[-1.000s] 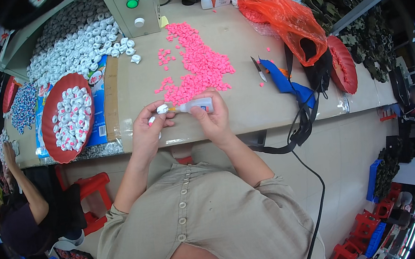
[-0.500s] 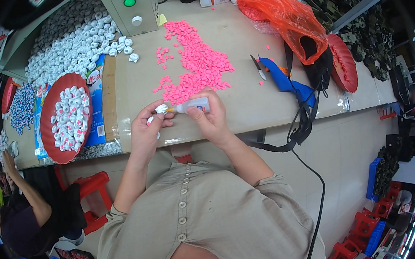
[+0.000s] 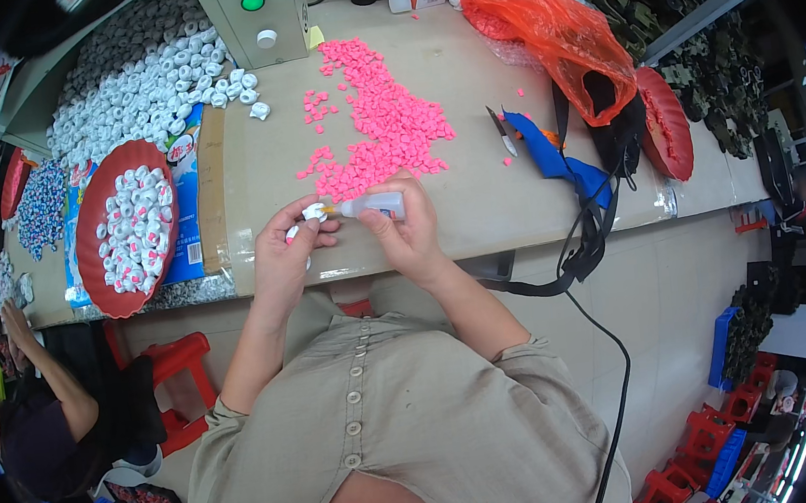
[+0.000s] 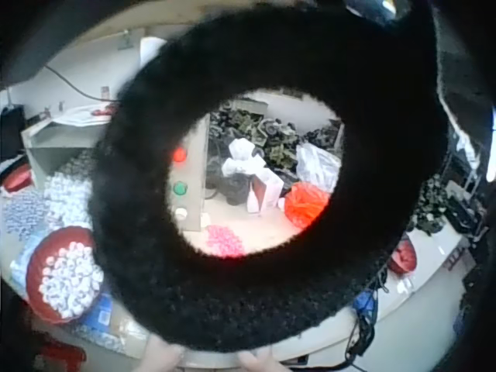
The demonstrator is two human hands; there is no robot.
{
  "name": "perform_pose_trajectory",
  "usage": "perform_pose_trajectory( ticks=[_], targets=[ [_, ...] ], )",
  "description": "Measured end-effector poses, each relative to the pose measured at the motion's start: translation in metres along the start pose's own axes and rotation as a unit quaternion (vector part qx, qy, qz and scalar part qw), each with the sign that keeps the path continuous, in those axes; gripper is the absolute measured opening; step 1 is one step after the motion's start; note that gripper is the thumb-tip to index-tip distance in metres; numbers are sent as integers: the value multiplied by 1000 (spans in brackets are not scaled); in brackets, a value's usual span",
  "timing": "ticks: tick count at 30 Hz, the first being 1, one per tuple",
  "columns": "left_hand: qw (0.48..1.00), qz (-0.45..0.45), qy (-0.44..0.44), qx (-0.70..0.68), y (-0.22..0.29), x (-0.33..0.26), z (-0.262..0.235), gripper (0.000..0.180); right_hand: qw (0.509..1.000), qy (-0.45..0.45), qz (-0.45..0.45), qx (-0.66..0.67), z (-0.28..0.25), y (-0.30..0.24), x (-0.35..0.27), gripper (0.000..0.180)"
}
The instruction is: The person applies glue from a bottle to small white and pink plastic components, then joins them together by hand.
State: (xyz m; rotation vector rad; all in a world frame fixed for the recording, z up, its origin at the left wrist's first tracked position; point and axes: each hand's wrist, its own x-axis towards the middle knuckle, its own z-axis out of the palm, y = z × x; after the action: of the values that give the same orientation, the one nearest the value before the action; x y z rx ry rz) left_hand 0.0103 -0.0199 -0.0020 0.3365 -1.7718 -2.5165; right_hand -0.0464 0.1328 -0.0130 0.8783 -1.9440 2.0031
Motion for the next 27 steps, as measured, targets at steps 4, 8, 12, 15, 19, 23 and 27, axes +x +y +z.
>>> perform_pose_trajectory(
  ticks=[4, 8, 12, 15, 19, 23, 27],
  targets=[
    [1000, 6, 5, 2, 1, 0, 1, 27, 1000, -4, -4, -25, -2, -2, 0, 21],
    [1000, 0, 9, 14, 2, 0, 0, 27, 998, -6, -21, -52, -3, -2, 1, 21],
    [1000, 10, 16, 9, 1, 0, 1, 27, 999, 8, 11, -30, -2, -4, 1, 21],
    [1000, 20, 14, 3, -1, 1, 0, 28, 999, 4, 26, -23, -3, -5, 0, 21],
    [1000, 26, 11, 8, -1, 1, 0, 28, 1000, 1, 20, -23, -4, -2, -1, 21],
    [1000, 28, 9, 6, -1, 1, 0, 28, 1000, -8, 15, -22, -3, -4, 0, 20],
    [1000, 24, 12, 13, -1, 0, 1, 28, 1000, -5, 24, 0, -1, -5, 0, 20]
  ],
)
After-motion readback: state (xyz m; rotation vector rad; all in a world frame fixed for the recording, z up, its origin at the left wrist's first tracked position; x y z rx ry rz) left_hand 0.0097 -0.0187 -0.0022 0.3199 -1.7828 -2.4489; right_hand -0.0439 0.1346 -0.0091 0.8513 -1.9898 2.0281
